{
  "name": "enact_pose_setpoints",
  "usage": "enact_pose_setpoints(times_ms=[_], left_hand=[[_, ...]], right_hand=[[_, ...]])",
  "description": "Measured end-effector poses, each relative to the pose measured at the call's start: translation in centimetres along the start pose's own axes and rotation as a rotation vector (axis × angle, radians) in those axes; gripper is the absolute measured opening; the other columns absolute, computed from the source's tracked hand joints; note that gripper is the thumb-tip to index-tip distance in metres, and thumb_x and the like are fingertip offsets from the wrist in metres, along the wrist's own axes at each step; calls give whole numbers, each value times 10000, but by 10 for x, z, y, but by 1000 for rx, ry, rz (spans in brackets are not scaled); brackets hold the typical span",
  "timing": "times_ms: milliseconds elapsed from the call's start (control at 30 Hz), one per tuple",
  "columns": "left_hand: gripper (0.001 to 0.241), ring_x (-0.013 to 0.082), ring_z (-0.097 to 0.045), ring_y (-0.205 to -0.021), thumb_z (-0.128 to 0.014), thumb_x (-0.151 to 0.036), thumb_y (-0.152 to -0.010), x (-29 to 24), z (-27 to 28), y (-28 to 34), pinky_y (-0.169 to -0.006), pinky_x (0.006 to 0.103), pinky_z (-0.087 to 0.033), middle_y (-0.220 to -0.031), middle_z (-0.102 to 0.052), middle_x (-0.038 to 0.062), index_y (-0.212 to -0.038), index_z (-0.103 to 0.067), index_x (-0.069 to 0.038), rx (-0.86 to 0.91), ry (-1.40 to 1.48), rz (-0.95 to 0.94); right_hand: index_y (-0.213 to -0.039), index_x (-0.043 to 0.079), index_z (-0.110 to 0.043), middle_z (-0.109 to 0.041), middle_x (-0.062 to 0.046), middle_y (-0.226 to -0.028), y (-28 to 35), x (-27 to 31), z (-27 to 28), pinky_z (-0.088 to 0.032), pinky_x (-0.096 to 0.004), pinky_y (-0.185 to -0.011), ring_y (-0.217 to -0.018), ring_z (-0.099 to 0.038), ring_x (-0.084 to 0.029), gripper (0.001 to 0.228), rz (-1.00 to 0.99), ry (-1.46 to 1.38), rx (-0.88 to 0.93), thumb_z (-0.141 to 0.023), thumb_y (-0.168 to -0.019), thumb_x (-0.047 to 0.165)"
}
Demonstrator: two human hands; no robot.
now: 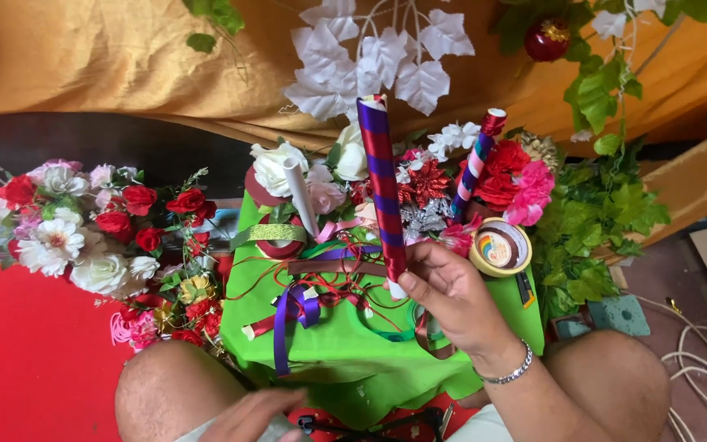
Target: The person wraps a purple ribbon around a cylindrical object, then secures it with tape. They continue to wrap a red ribbon around the same object, securing it with tape as well.
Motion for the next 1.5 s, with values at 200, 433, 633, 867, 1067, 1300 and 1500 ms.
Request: enact_pose_setpoints(times_ms=[200,433,633,867,1067,1300,1500], left_hand=[[545,184,-705,-1136,-623,-379,-924,-136,61,-71,-915,365,-579,-1281,-716,63,-1401,-571,-122,-184,449,-290],[279,192,-662,-1085,-723,-148,-919,-149,37,-134,-897,298,-615,-1215,-645,71,-1185,-698,-67,-26,829,-554],[308,163,-635,-1069,-729,-184,-950,-116,1,-145,-800,251,-574,-1259,-639,91,-1232,-683,-70,-127,1025,-567],[247,215,-707,-1093,-732,-255,-949,-116,9,-133,-995,364,-570,-1141,-740,79,-1124,-682,-88,-228,1044,-564],[300,197,-711,-968,-745,-249,-939,-106,-1,-133,-815,335,-614,-1079,-747,92,-1151,-659,-53,-201,1251,-470],[357,183,-706,-883,-743,-224,-926,-95,-6,-136,-647,293,-626,-1086,-744,134,-1199,-642,-16,-137,1305,-374],[319,205,-719,-1059,-687,-224,-972,-109,9,-130,-973,371,-599,-1130,-760,101,-1224,-654,-31,-232,1132,-470]], right_hand=[[-1124,15,-679,-750,-74,-1012,3,-2,-6,-564,-265,-801,-909,-693,-141,250,5,48,22,-750,-900,97],[-1052,8,-664,-747,-69,-900,4,-2,-6,-591,-271,-756,-824,-706,-136,158,44,89,44,-732,-917,53],[-1071,17,-700,-806,-103,-1015,1,-17,-8,-644,-299,-824,-921,-786,-188,199,-36,134,44,-755,-883,54],[-1019,-19,-713,-698,-106,-1028,-2,-51,-5,-618,-314,-744,-856,-695,-176,142,-60,-90,66,-757,-885,1],[-1074,-49,-711,-785,-182,-974,-1,-52,-13,-688,-392,-698,-761,-759,-256,341,-230,-135,80,-795,-829,174],[-1136,-89,-683,-751,-194,-895,4,-32,-31,-718,-409,-679,-810,-781,-290,295,-178,-69,252,-702,-929,120],[-1083,-39,-711,-834,-187,-901,8,-26,-21,-730,-355,-737,-781,-826,-225,255,-155,128,48,-760,-859,72]])
Point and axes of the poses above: each hand's wrist, its own y-axis away from the middle knuckle, its own z-axis out of the back of the hand, x = y × z, the point moved 6 cm from there along -y, towards the middle knuckle
